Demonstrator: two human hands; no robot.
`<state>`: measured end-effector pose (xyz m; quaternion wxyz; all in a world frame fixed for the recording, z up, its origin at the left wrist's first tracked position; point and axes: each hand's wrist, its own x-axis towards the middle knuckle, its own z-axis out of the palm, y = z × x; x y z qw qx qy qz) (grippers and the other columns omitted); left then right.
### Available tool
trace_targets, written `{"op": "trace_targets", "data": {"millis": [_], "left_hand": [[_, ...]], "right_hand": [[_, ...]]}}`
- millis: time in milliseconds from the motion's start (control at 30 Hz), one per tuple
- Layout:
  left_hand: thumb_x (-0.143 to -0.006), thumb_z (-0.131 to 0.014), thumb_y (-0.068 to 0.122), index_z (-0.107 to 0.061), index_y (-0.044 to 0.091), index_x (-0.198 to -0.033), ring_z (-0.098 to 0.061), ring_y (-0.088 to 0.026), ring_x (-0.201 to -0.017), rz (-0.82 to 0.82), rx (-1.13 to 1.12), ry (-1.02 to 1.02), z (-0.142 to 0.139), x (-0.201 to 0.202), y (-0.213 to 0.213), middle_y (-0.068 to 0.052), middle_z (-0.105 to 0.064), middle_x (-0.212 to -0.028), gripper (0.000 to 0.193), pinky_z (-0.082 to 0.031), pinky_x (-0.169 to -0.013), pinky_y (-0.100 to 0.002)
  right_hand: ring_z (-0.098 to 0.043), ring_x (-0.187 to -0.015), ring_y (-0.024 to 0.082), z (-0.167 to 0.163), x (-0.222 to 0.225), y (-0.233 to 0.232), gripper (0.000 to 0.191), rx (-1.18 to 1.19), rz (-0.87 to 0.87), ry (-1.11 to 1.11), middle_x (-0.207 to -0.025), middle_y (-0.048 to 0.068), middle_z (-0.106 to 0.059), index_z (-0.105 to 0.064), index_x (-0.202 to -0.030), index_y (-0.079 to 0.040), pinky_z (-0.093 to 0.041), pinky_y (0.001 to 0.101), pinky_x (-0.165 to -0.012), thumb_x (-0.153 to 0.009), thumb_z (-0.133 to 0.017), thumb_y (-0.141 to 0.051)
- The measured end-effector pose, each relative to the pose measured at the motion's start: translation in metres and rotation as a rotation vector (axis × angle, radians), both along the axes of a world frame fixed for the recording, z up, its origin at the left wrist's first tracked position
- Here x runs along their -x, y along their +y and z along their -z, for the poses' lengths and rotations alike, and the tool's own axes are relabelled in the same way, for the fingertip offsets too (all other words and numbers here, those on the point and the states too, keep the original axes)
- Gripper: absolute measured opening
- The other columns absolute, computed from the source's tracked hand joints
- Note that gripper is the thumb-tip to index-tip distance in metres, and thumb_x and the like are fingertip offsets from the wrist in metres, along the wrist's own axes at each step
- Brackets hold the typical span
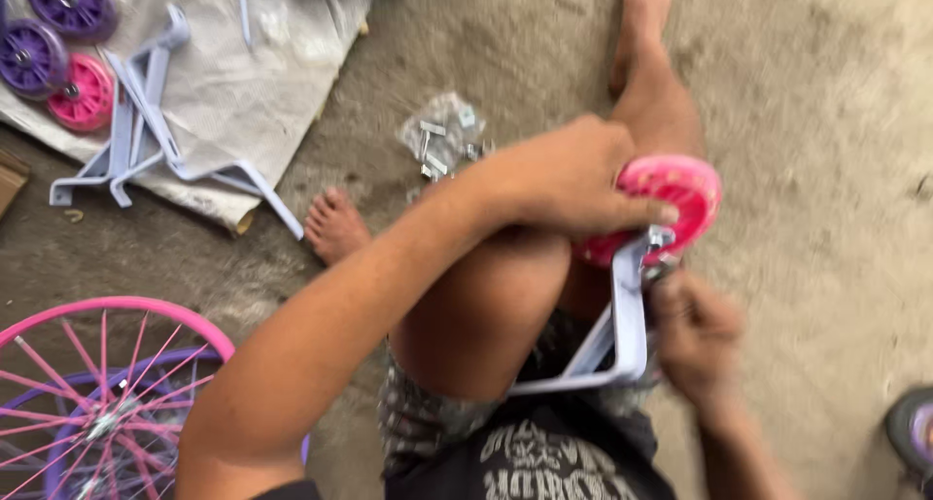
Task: The person sits on the ground assembling training wheels for a child's bicycle. They hold a purple training wheel against a white metal bracket, thread bolts by hand, and tighten them with combination wrenches, then repeat the process fitting a pink training wheel to a second bracket and fitting a wheel onto the bracket axle.
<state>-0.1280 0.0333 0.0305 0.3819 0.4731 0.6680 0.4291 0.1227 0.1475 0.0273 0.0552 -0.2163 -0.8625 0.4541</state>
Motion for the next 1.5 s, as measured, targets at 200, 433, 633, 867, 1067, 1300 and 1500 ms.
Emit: {"op": "trace_targets", "data": {"millis": [200,433,633,867,1067,1300,1500], "left_hand": [[-0.083,-0.068,0.06,-0.077,0.007,-0.073,-0.077,-0.024,-0.056,0.096,0.058,-0.124,0.006,0.005,0.007,-0.013,-0.075,-0.065,0.054,-0.064,-0.057,-0.035],[-0.082,-0.072,0.062,-0.078,0.001,-0.076,-0.077,-0.025,-0.061,0.081,0.116,-0.02,0.007,0.002,0.007,-0.016,-0.075,-0.069,0.061,-0.063,-0.061,-0.036],[-0.079,-0.072,0.062,-0.077,0.004,-0.077,-0.08,-0.024,-0.063,0.066,0.195,-0.047,0.006,0.002,0.007,-0.015,-0.076,-0.072,0.058,-0.064,-0.061,-0.036],[-0.08,-0.073,0.052,-0.075,0.004,-0.077,-0.078,-0.029,-0.068,0.052,0.118,-0.071,0.01,0.004,0.007,-0.018,-0.076,-0.074,0.048,-0.062,-0.064,-0.038],[-0.082,-0.069,0.04,-0.077,0.006,-0.08,-0.077,-0.03,-0.07,0.054,0.039,-0.075,0.011,0.004,0.006,-0.016,-0.076,-0.076,0.035,-0.061,-0.068,-0.04],[-0.082,-0.07,0.047,-0.077,0.01,-0.083,-0.079,-0.027,-0.067,0.049,0.018,-0.121,0.011,0.0,0.001,-0.013,-0.078,-0.074,0.038,-0.061,-0.067,-0.04],[-0.083,-0.07,0.048,-0.079,0.006,-0.08,-0.078,-0.027,-0.063,0.029,0.029,-0.155,0.01,0.004,0.001,-0.015,-0.077,-0.071,0.043,-0.062,-0.064,-0.038]], "right_hand": [[-0.064,-0.054,0.021,-0.113,0.058,0.068,0.026,-0.749,-0.67,-0.452,-0.065,0.005,-0.065,-0.07,-0.087,-0.015,-0.051,0.0363,-0.051,-0.092,-0.058,-0.038],[-0.067,-0.058,0.006,-0.154,0.166,0.008,0.044,-1.289,-1.178,-1.272,-0.073,-0.008,-0.064,-0.065,-0.102,-0.027,-0.053,0.0241,-0.053,-0.099,-0.037,-0.061],[-0.07,-0.067,0.006,-0.16,0.208,-0.016,0.039,-1.371,-1.373,-1.357,-0.08,-0.004,-0.071,-0.066,-0.104,-0.028,-0.052,0.0253,-0.055,-0.105,-0.038,-0.055],[-0.072,-0.07,0.011,-0.15,0.208,-0.017,0.022,-1.352,-1.421,-1.19,-0.074,-0.004,-0.07,-0.07,-0.086,-0.028,-0.055,0.0308,-0.057,-0.1,-0.054,-0.034],[-0.071,-0.07,0.013,-0.147,0.208,-0.011,0.015,-1.288,-1.516,-1.014,-0.07,-0.003,-0.067,-0.066,-0.087,-0.027,-0.053,0.0321,-0.056,-0.097,-0.056,-0.033],[-0.068,-0.062,0.005,-0.13,0.197,0.004,0.038,-1.198,-1.36,-1.368,-0.081,-0.009,-0.067,-0.063,-0.108,-0.029,-0.052,0.0226,-0.052,-0.1,-0.043,-0.06],[-0.066,-0.057,0.02,-0.115,0.135,0.047,0.027,-0.805,-0.896,-0.828,-0.078,-0.002,-0.07,-0.072,-0.099,-0.021,-0.055,0.0365,-0.053,-0.091,-0.061,-0.044]]}}
